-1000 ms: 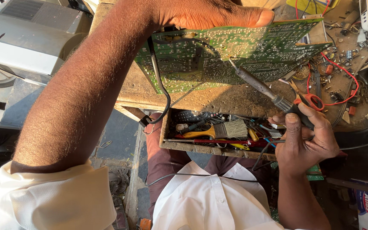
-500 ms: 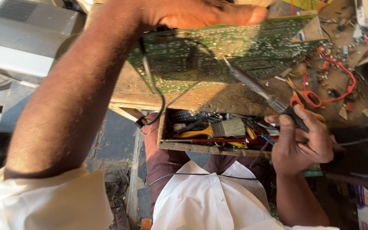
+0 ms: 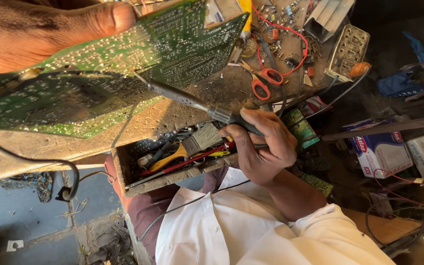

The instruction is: The person works on a large green circuit board at a cluttered repair bench, holding it steady while using a screwdriver on its components, then desolders and solders joints with a soldering iron, uses pliers on a component, flips the board over, and continues soldering on the other side.

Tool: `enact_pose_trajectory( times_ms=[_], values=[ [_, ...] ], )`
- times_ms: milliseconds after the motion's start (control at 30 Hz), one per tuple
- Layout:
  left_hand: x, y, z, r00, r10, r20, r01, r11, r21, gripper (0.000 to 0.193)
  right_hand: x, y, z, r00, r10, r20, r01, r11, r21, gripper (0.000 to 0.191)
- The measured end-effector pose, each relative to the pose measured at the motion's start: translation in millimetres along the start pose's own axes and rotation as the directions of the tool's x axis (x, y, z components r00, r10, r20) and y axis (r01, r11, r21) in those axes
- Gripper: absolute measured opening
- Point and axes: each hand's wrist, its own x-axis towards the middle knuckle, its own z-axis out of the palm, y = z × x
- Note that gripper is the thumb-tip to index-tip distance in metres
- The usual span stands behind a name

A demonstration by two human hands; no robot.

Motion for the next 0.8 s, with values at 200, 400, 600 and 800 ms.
enact_pose_trajectory(
  times_ms=[200,400,600,800],
  values=[
    [-17,-15,-6,0.999,-0.018,-0.029,0.018,1.000,-0.004,0.052,0,-4,0,0.984,-0.176,-0.008,0.172,0.967,-0.188,0.040],
    [-45,-53,-30,0.996,-0.049,-0.080,0.047,0.998,-0.029,0.054,-5,-4,5,0.978,-0.208,-0.024,0.199,0.960,-0.199,0.038],
    [-43,-3,-16,0.963,-0.177,-0.205,0.203,0.973,0.113,0.069,-2,-8,14,0.979,-0.197,-0.057,0.187,0.970,-0.153,0.027],
    [-40,43,-4,0.964,-0.154,-0.216,0.203,0.952,0.228,0.088,-10,-1,15,0.981,-0.185,-0.053,0.176,0.975,-0.139,0.026]
  ],
)
